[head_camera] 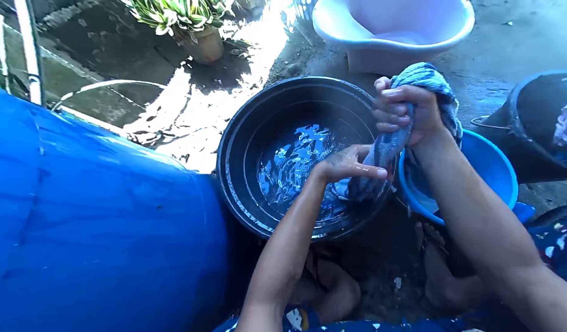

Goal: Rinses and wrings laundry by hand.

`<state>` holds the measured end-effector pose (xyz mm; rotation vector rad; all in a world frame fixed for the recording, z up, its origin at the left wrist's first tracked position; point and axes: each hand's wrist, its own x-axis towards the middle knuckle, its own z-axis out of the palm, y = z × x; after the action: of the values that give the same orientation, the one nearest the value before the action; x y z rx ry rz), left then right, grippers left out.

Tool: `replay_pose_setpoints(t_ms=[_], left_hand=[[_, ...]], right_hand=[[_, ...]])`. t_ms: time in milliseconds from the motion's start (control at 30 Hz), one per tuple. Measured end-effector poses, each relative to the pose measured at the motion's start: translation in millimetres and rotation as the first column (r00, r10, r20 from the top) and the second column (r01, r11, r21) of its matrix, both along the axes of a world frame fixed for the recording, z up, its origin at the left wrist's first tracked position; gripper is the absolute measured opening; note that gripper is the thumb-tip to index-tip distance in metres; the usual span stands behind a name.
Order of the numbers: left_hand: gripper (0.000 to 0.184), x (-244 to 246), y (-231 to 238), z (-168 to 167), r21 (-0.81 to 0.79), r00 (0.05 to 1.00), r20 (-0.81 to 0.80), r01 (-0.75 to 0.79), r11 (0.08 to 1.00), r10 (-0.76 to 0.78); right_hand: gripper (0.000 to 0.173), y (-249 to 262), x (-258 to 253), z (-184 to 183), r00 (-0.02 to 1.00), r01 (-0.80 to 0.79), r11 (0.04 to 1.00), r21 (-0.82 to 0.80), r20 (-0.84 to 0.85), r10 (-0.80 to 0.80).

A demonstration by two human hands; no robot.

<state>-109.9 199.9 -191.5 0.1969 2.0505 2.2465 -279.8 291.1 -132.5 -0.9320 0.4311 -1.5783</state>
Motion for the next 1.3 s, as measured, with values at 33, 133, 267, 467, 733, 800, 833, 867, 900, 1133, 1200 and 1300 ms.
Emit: replay_pose_setpoints(t_ms=[33,133,267,467,733,800,833,867,900,1133,1200,1300], left_hand=[[0.054,-0.9,-0.6,-4.1,0.050,0.995,0.002,0.096,0.994,-0.096],[0.040,-10.0,21.2,-6.8,0.075,0.963,0.054,0.259,0.963,-0.263],[0.009,-12.3,40.5,-1.9,0.378,0.955,-0.013,0.279,0.883,-0.297],[0.007,-9.6,52.7,26.8,0.586,0.886,-0.373,0.455,0.670,-0.275],[0.037,2.4,41.1,28.2,0.362,0.837,-0.450,0.489,0.793,-0.311],[0.020,0.8,47.0,29.2,0.397,0.885,-0.356,0.435,0.808,-0.302],[0.012,0.6,49.3,32.5,0.406,0.923,-0.286,0.359,0.840,-0.257],[0.007,0.7,49.2,36.0,0.379,0.961,-0.217,0.247,0.892,-0.174],[0.006,1.2,46.3,39.1,0.304,0.985,-0.161,0.108,0.947,-0.061],[0.020,-7.8,25.5,35.7,-0.569,0.753,-0.179,-0.604,0.558,0.633],[0.025,-8.6,27.1,22.9,-0.624,0.668,-0.258,-0.667,0.408,0.698],[0.024,2.4,31.1,5.1,-0.650,0.612,-0.409,-0.716,0.255,0.677]], right_hand=[[0.011,1.2,-1.2,-3.5,0.989,-0.115,0.989,-0.097,0.082,0.124],[0.047,-5.6,1.7,-18.6,0.887,-0.335,0.854,-0.398,0.172,0.428],[0.093,-2.3,18.4,-9.3,0.914,-0.167,0.879,-0.447,0.264,0.308],[0.091,10.6,64.5,-55.2,0.989,0.081,0.854,-0.514,-0.064,-0.132],[0.023,-8.6,50.7,-10.8,0.802,-0.523,0.641,-0.561,-0.070,0.594],[0.037,-24.0,48.0,-12.0,0.849,-0.408,0.609,-0.680,-0.038,0.527],[0.032,-9.0,54.5,10.4,0.924,-0.270,0.788,-0.552,0.081,0.374],[0.032,-2.2,55.3,26.6,0.966,-0.187,0.870,-0.455,0.075,0.247],[0.034,-1.2,51.0,34.2,0.983,-0.162,0.904,-0.397,0.011,0.182],[0.008,-19.1,38.8,7.5,0.671,0.472,0.880,-0.062,-0.622,-0.404],[0.030,-10.6,30.1,-14.9,0.302,0.567,0.785,-0.251,-0.823,-0.482],[0.038,10.8,73.7,8.3,0.155,0.740,0.663,-0.114,-0.930,-0.333]])
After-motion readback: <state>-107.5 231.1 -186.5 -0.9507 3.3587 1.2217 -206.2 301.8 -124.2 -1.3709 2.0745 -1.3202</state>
